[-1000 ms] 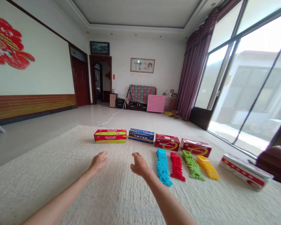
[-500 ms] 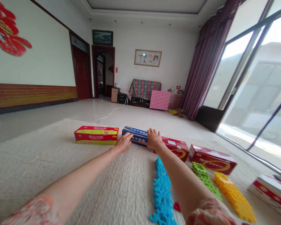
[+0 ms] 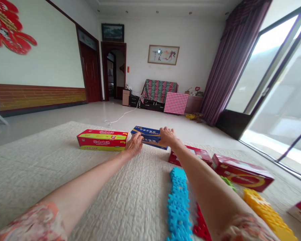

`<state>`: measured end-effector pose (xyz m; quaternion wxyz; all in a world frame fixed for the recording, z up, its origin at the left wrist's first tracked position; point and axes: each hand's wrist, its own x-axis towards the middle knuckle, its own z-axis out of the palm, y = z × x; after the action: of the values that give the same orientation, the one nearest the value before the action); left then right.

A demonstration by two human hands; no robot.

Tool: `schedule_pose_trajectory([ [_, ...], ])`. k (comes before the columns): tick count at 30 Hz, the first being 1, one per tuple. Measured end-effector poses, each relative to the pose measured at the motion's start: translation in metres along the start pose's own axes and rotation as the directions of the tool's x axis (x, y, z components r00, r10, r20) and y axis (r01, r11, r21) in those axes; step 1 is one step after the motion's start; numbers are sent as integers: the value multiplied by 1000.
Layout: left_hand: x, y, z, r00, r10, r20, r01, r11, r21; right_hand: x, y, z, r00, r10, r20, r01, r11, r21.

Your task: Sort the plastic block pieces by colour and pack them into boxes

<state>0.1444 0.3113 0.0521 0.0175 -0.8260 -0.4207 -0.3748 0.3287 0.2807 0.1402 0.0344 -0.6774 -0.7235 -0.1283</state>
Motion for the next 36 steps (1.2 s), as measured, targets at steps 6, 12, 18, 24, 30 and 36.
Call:
schedule_pose_trajectory([
  [6,-23,37,-72,955,235,-183,-235,972,23,-73,0,-69,996,-23,-87,27,999,39],
  [12,-134,53,-143,936,296,-188,-280,954,107,-173,-38,-57,977,-211,-25,202,886,418],
  [18,-228,54,-158,958,226,-180,-215,974,78,-231,-93,-17,966,-256,-24,218,767,603],
  [24,-243,52,-147,941,244,-234,-234,970,70,-252,-112,-13,985,-146,-92,172,764,621],
  [30,-244,48,-143,927,268,-262,-260,963,68,-238,-115,-36,977,-195,89,133,877,462],
  [36,-245,44,-138,905,310,-292,-302,951,71,-220,-120,-49,957,-229,179,155,924,350],
])
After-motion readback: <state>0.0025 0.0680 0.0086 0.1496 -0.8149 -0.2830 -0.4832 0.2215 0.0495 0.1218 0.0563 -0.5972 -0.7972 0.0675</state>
